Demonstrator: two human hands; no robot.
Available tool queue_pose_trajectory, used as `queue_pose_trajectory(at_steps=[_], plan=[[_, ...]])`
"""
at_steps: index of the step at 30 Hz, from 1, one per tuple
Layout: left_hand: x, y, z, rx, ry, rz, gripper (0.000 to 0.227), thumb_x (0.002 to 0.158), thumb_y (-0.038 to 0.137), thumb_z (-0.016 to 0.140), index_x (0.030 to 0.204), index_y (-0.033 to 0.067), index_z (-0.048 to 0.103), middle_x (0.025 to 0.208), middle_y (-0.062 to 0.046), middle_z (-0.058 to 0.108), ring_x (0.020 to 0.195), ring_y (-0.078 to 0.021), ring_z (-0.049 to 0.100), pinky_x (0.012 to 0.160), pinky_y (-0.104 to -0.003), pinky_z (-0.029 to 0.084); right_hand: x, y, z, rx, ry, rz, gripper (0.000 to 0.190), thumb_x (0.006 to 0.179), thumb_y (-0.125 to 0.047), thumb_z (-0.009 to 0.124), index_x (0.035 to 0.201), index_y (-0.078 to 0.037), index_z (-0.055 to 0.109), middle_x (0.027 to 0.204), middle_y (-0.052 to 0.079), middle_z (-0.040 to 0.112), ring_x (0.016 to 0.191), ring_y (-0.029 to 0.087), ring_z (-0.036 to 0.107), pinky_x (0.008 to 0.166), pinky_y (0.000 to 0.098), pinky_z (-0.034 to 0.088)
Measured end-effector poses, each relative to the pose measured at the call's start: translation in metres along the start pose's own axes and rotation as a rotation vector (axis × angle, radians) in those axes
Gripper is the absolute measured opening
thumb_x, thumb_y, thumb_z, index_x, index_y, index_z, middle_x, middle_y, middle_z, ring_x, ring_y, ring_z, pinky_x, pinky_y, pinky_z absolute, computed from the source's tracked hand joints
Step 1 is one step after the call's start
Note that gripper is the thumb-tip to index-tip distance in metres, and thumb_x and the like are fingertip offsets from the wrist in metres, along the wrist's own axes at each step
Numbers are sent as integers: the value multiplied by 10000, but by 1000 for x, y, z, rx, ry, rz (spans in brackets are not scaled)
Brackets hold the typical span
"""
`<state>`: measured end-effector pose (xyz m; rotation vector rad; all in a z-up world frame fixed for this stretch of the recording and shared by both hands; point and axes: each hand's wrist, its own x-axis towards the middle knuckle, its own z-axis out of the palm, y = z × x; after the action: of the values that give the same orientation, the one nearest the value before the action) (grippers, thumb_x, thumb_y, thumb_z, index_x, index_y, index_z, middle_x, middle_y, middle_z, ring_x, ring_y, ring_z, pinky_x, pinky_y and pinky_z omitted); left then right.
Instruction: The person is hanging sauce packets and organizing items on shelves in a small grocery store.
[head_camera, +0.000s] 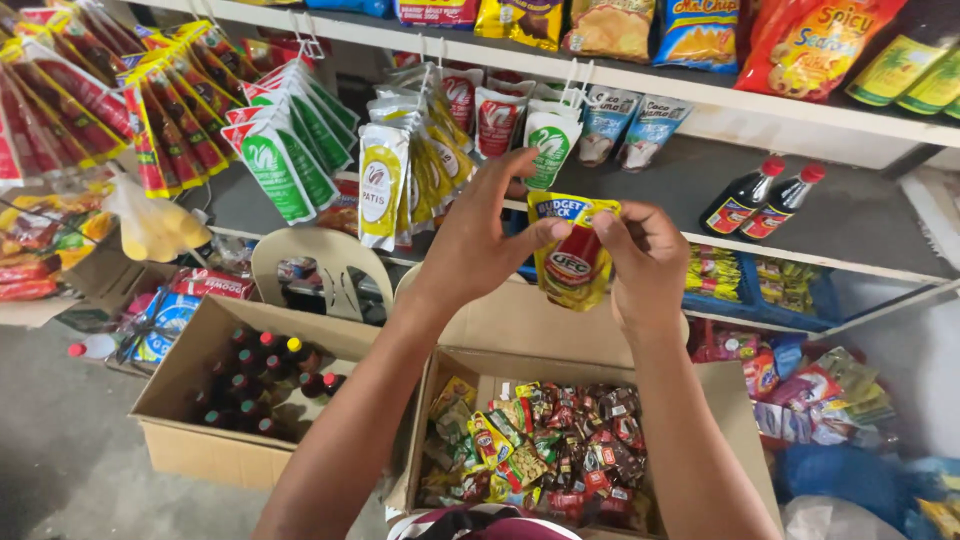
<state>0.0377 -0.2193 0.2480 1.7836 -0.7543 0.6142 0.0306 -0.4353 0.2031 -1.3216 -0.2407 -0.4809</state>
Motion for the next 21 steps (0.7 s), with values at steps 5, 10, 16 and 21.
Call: queue_pose_trajectory(at_steps=[5, 10, 16, 21], plan=[[31, -9, 15, -87, -39, 9, 418, 936, 301, 801, 1205, 17, 653, 1066, -106, 711, 983, -208, 669, 833, -340, 538, 18, -15, 21, 33, 9, -56, 109, 997, -63, 726, 1071, 7, 684, 964, 0, 698, 847, 32, 620, 783, 197, 504], [42, -11, 17, -236, -69, -137, 255, 946, 248, 780, 1021, 11, 721, 848, -36, 718, 773, -69, 572, 670, -275, 504, 19, -1, 7, -9, 90, -14, 121, 1008, -85, 740, 1067, 7, 688, 837, -5, 653, 678, 38, 527, 592, 199, 398], [64, -25, 22, -294, 28, -28, 196, 958, 173, 761, 1004, -2, 685, 877, -26, 737, 833, -33, 624, 729, -259, 537, 36, -7, 19, -111, 90, -20, 127, 1001, -115, 711, 1037, 7, 708, 882, -34, 684, 776, 19, 582, 696, 183, 471], [84, -39, 27, -294, 62, -92, 200, 954, 181, 758, 976, -10, 703, 804, -29, 701, 747, -47, 590, 664, -261, 512, 59, -5, 24, -104, 76, -44, 143, 997, -126, 709, 1018, 15, 716, 889, -12, 685, 787, 34, 601, 716, 199, 504]])
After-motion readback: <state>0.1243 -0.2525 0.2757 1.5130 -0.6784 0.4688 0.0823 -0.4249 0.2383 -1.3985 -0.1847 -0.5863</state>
